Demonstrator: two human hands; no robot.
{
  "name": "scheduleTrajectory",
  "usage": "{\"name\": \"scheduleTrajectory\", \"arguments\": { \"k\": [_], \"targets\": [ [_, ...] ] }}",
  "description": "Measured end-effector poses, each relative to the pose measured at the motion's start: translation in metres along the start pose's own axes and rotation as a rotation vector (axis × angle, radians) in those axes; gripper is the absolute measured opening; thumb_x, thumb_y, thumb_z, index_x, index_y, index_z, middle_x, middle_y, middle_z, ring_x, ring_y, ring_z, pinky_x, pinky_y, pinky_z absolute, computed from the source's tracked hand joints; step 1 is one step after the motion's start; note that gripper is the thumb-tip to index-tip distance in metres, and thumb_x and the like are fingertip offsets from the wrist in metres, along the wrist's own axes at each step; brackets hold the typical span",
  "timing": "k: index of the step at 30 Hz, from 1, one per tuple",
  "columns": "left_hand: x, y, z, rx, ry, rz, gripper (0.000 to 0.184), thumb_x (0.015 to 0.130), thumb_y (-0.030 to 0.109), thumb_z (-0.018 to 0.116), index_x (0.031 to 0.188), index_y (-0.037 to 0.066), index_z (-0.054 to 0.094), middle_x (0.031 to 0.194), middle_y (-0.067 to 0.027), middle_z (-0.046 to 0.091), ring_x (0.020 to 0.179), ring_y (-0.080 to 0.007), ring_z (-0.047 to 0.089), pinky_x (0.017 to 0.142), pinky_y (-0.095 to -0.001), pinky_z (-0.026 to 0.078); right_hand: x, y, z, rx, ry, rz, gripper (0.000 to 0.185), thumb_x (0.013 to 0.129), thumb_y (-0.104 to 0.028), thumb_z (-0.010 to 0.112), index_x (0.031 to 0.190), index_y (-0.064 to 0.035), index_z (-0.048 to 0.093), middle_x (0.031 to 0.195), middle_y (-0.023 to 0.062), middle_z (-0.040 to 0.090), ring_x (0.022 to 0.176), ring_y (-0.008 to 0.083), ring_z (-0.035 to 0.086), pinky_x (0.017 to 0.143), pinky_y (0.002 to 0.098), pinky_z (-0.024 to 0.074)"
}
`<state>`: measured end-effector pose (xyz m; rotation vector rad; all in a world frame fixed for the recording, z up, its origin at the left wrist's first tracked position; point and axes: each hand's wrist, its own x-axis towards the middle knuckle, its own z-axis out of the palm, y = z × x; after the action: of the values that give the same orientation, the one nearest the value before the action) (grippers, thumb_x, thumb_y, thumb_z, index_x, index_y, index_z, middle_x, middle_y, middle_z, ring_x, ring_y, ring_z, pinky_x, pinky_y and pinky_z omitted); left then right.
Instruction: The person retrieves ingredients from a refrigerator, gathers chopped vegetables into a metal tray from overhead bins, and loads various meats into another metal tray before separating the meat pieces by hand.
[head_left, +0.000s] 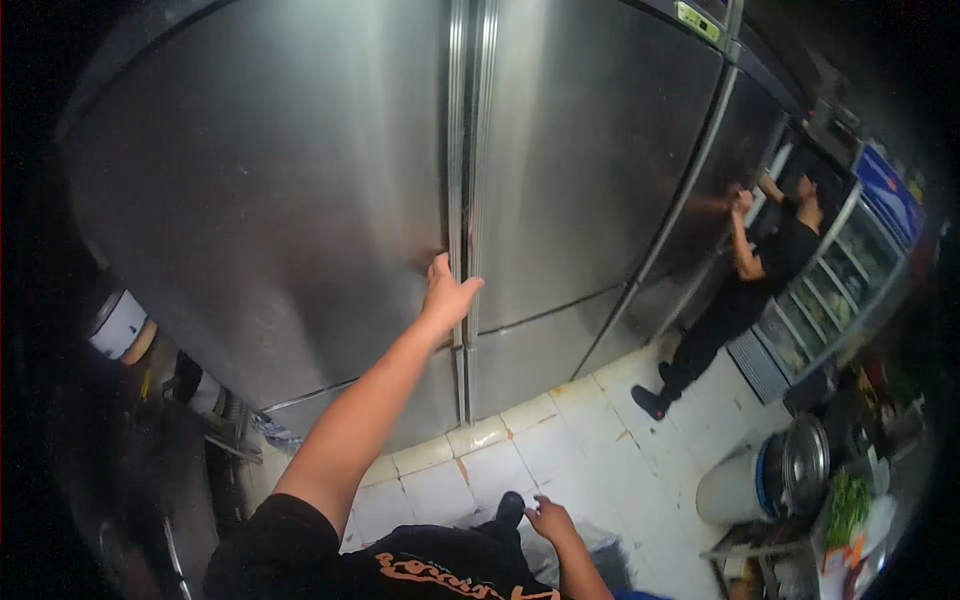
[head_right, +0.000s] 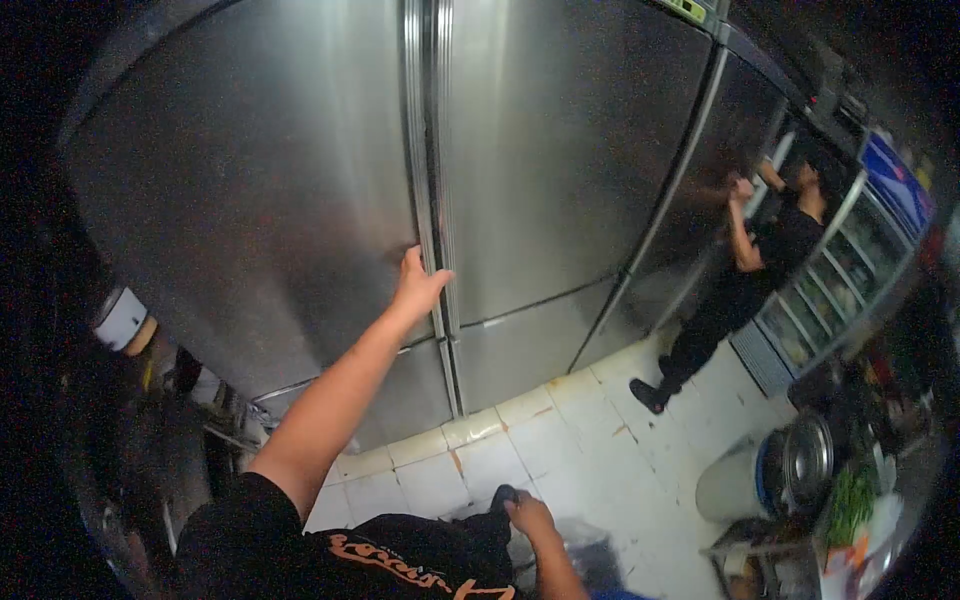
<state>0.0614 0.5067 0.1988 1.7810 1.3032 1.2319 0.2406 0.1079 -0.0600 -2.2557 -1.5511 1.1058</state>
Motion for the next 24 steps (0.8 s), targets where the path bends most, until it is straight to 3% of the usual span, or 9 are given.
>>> {"name": "scheduleTrajectory", "arguments": {
  "k": [8, 11, 13, 15, 17, 19, 20, 22, 24],
  "targets": [
    [-0.019, 0.014, -0.009, 0.209, 0.028, -0.144, 0.082, 0.079, 0.025, 0.074, 0.143, -0.004, 0.031, 0.138, -0.0282, 0.043, 0.123, -0.0389, 0.052, 0.102, -0.0425, 0.044, 0.15, -0.072, -0.165, 0.189, -0.071, -0.417, 0.053, 0.09, -0.037, 0.063, 0.13, -0.0035, 0.056, 0.109, 0.0215, 0.069, 0.1, 0.0382, 0.066, 0.088, 0.0438, 0.0521],
    [-0.039, 0.017, -0.019, 0.082, -0.088, -0.025, 0.083, 0.081, 0.015, 0.072, 0.148, -0.004, 0.025, 0.142, -0.0285, 0.041, 0.126, -0.0379, 0.052, 0.102, -0.0439, 0.046, 0.184, -0.068, -0.176, -0.208, -0.073, -0.525, 0.053, 0.089, -0.038, 0.061, 0.125, 0.0005, 0.058, 0.109, 0.0226, 0.069, 0.102, 0.039, 0.065, 0.089, 0.0454, 0.0514],
    [-0.069, 0.054, -0.021, 0.097, -0.168, -0.018, 0.075, 0.083, 0.008, 0.068, 0.147, -0.002, 0.029, 0.141, -0.0276, 0.042, 0.126, -0.0366, 0.052, 0.103, -0.0425, 0.046, 0.208, -0.058, -0.15, -0.129, -0.068, -0.542, 0.034, 0.085, -0.032, 0.063, 0.101, -0.0021, 0.067, 0.1, 0.021, 0.069, 0.096, 0.0403, 0.065, 0.084, 0.0495, 0.0515],
    [-0.101, 0.029, -0.042, 0.451, -0.302, 0.138, 0.063, 0.086, 0.01, 0.066, 0.143, 0.002, 0.042, 0.129, -0.0181, 0.052, 0.104, -0.0277, 0.059, 0.091, -0.0389, 0.05, 0.215, -0.057, -0.122, 0.102, -0.009, -0.521, 0.033, 0.086, -0.028, 0.061, 0.103, 0.0001, 0.066, 0.093, 0.0225, 0.069, 0.085, 0.0414, 0.066, 0.077, 0.0502, 0.0527],
    [-0.133, 0.027, -0.057, 0.506, -0.611, -0.219, 0.056, 0.085, 0.012, 0.07, 0.137, 0.003, 0.05, 0.13, -0.016, 0.055, 0.11, -0.0271, 0.06, 0.087, -0.035, 0.05, 0.181, -0.072, -0.135, 0.088, -0.071, -0.456, 0.041, 0.086, -0.032, 0.06, 0.113, -0.0023, 0.064, 0.101, 0.0249, 0.068, 0.096, 0.0417, 0.065, 0.084, 0.0494, 0.0508],
    [-0.169, -0.104, -0.101, 0.505, -0.807, -0.246, 0.053, 0.083, 0.022, 0.072, 0.128, -0.001, 0.057, 0.122, -0.0168, 0.064, 0.106, -0.0257, 0.064, 0.09, -0.0383, 0.051, 0.19, -0.055, -0.083, -0.009, -0.141, -0.486, 0.042, 0.086, -0.033, 0.061, 0.114, -0.0013, 0.064, 0.1, 0.025, 0.068, 0.095, 0.0417, 0.065, 0.084, 0.0501, 0.0507],
    [-0.188, -0.095, -0.106, 0.657, -0.946, 0.159, 0.045, 0.094, 0.034, 0.061, 0.127, 0.003, 0.057, 0.099, -0.0164, 0.069, 0.091, -0.0287, 0.063, 0.081, -0.0402, 0.051, 0.191, -0.047, -0.061, -0.059, -0.177, -0.504, 0.043, 0.085, -0.033, 0.062, 0.114, -0.0007, 0.064, 0.099, 0.025, 0.068, 0.094, 0.0417, 0.066, 0.083, 0.0504, 0.0507],
    [-0.211, -0.091, -0.101, 0.71, -1.278, -0.344, 0.048, 0.095, 0.036, 0.059, 0.131, 0.005, 0.056, 0.111, -0.0181, 0.069, 0.104, -0.0335, 0.065, 0.088, -0.0433, 0.05, 0.147, -0.034, -0.066, 0.001, -0.193, -0.469, 0.045, 0.084, -0.033, 0.063, 0.113, 0.0007, 0.064, 0.097, 0.0244, 0.068, 0.092, 0.042, 0.066, 0.082, 0.0508, 0.0508],
    [-0.213, -0.097, -0.089, 0.793, -1.382, -0.307, 0.048, 0.095, 0.036, 0.059, 0.131, 0.005, 0.056, 0.112, -0.0189, 0.069, 0.105, -0.0341, 0.064, 0.088, -0.0434, 0.05, 0.113, -0.02, -0.063, 0.023, -0.143, -0.4, 0.04, 0.083, -0.034, 0.064, 0.099, 0.0029, 0.066, 0.09, 0.0242, 0.068, 0.086, 0.0415, 0.066, 0.079, 0.0509, 0.051]
  ]
}}
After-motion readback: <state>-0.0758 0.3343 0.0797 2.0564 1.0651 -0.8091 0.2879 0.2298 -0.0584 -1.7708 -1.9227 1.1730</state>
